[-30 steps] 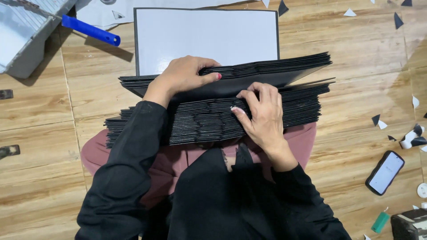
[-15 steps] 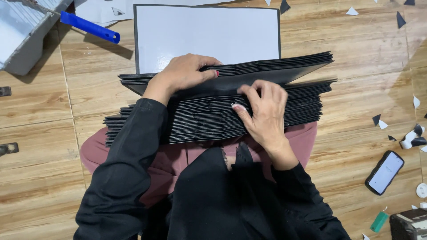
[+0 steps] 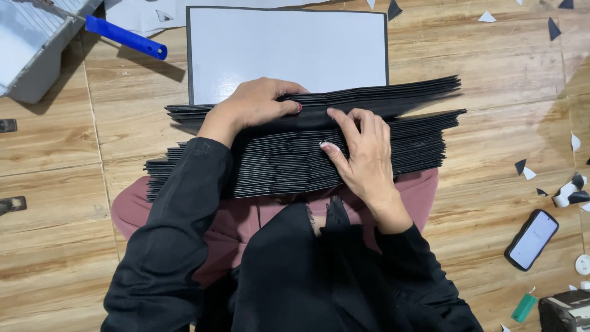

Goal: The person organizes and presses several large black folders and then places them into a custom-printed paper wrapper.

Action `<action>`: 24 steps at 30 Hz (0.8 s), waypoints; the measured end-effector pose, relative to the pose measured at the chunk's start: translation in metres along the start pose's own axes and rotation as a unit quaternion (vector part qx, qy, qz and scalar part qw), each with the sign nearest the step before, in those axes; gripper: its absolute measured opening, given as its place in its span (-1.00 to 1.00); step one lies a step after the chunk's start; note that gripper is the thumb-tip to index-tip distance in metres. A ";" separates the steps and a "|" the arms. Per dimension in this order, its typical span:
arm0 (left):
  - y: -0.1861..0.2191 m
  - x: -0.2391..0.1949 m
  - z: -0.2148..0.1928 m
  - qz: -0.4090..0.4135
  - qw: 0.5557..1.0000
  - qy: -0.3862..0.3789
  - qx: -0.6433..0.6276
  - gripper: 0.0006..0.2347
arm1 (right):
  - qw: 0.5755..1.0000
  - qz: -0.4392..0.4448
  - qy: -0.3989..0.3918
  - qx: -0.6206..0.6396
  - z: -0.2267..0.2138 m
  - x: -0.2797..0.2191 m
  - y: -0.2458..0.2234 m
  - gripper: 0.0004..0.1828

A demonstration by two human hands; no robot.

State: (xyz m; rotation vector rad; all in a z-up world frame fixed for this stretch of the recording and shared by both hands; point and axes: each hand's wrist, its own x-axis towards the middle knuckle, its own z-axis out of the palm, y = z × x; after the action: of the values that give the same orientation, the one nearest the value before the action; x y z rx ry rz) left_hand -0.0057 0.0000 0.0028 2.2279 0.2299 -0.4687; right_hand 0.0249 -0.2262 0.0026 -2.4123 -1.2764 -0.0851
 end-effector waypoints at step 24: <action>0.001 0.003 -0.002 0.006 1.000 0.023 0.008 -0.71 | 0.999 -0.020 0.020 -0.020 -0.002 0.005 -0.004 -0.41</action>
State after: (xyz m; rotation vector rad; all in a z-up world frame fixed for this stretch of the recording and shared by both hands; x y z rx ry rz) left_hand -0.0023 0.0008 0.0037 2.2562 0.2375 -0.4154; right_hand 0.0242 -0.2212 0.0071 -2.4058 -1.3161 -0.1713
